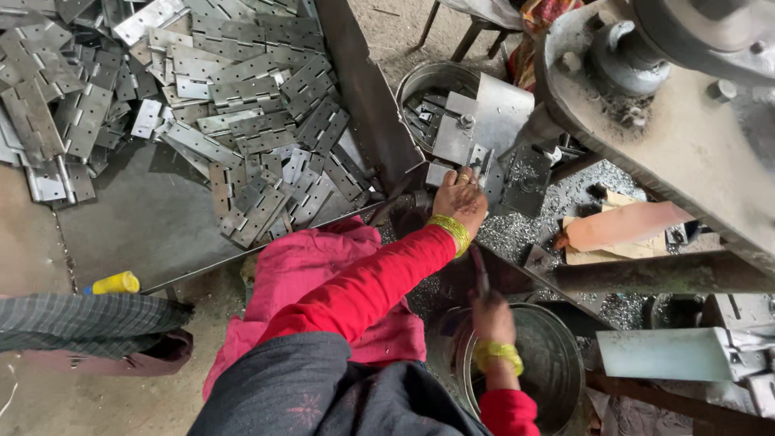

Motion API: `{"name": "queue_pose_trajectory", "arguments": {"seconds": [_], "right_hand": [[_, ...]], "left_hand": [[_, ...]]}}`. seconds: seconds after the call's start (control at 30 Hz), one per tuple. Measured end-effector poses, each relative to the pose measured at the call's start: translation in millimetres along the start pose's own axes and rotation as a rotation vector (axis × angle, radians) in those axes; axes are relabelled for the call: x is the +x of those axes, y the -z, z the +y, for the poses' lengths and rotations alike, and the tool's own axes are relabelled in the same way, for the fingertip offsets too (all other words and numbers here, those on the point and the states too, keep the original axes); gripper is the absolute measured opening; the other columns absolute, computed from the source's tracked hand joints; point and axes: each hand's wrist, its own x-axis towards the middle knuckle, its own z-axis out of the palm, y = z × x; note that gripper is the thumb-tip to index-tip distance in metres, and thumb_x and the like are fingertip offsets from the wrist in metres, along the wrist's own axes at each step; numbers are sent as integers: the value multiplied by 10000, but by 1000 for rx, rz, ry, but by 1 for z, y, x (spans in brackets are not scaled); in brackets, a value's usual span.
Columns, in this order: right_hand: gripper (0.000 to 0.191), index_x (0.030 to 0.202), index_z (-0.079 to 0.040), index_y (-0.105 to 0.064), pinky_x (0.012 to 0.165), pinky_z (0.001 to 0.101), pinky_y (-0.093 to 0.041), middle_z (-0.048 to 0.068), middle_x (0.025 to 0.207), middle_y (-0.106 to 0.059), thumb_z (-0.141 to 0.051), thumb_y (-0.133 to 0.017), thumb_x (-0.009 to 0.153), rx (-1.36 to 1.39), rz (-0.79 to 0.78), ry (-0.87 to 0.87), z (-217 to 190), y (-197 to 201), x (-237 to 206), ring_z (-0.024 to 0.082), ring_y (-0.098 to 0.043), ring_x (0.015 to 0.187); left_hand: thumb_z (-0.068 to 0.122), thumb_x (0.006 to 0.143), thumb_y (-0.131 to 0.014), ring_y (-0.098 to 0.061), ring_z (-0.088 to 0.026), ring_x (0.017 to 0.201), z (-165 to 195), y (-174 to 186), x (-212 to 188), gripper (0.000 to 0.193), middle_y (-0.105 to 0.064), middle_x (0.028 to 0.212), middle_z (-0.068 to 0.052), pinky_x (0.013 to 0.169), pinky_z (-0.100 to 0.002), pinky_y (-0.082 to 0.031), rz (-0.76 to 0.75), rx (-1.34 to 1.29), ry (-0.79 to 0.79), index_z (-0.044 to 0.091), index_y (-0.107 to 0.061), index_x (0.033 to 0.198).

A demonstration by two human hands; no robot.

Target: The person repeatedly picks up metal plates from a pile, places them into a manual punching machine, and operates the lever to punch holes. Processed plates are dropped into a collection bin below. The task is performed continuously throughout the clip.

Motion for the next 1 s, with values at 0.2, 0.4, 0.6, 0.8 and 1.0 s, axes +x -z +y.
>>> {"name": "queue_pose_trajectory", "arguments": {"seconds": [0.2,0.4,0.6,0.8,1.0], "right_hand": [[543,1077,-25,-694,846,571,-532,298,1000,-713,-538,-637,905,-37,-49,-16,-6,0,5,515,-667,997],[578,1147,-66,-682,893,561,-519,278,1081,-708,-583,-627,894,-224,-74,34,-28,61,38,489,-664,1055],[536,1166,-70,-662,891,567,-522,285,1083,-712,-545,-571,935,-86,-4,-58,-34,6,-23,496,-654,1065],[577,1110,-28,-661,899,566,-507,288,1073,-705,-570,-591,924,-176,-61,-13,-36,50,19,495,-648,1067],[557,1098,-28,-675,886,551,-531,288,1067,-706,-554,-592,934,-143,-79,4,-42,44,16,489,-662,1055]], "left_hand": [[153,960,-494,-535,-178,1135,1,-35,2,243,-589,1255,-62,849,-335,-414,88,-3,-11,123,-581,1185],[66,989,-505,-610,-81,861,8,-39,46,192,-612,1075,-34,616,-226,-465,659,-1676,84,146,-519,1164],[170,1038,-543,-417,-94,462,6,-27,47,83,-495,805,-1,411,-243,-335,375,-3237,469,160,-625,1045],[233,996,-541,-443,-111,447,-2,-32,47,149,-651,874,16,358,-243,-345,355,-3360,44,206,-633,882],[252,1109,-533,-559,-119,687,1,-35,71,118,-605,964,25,556,-258,-456,391,-3400,-19,186,-577,1021]]}}
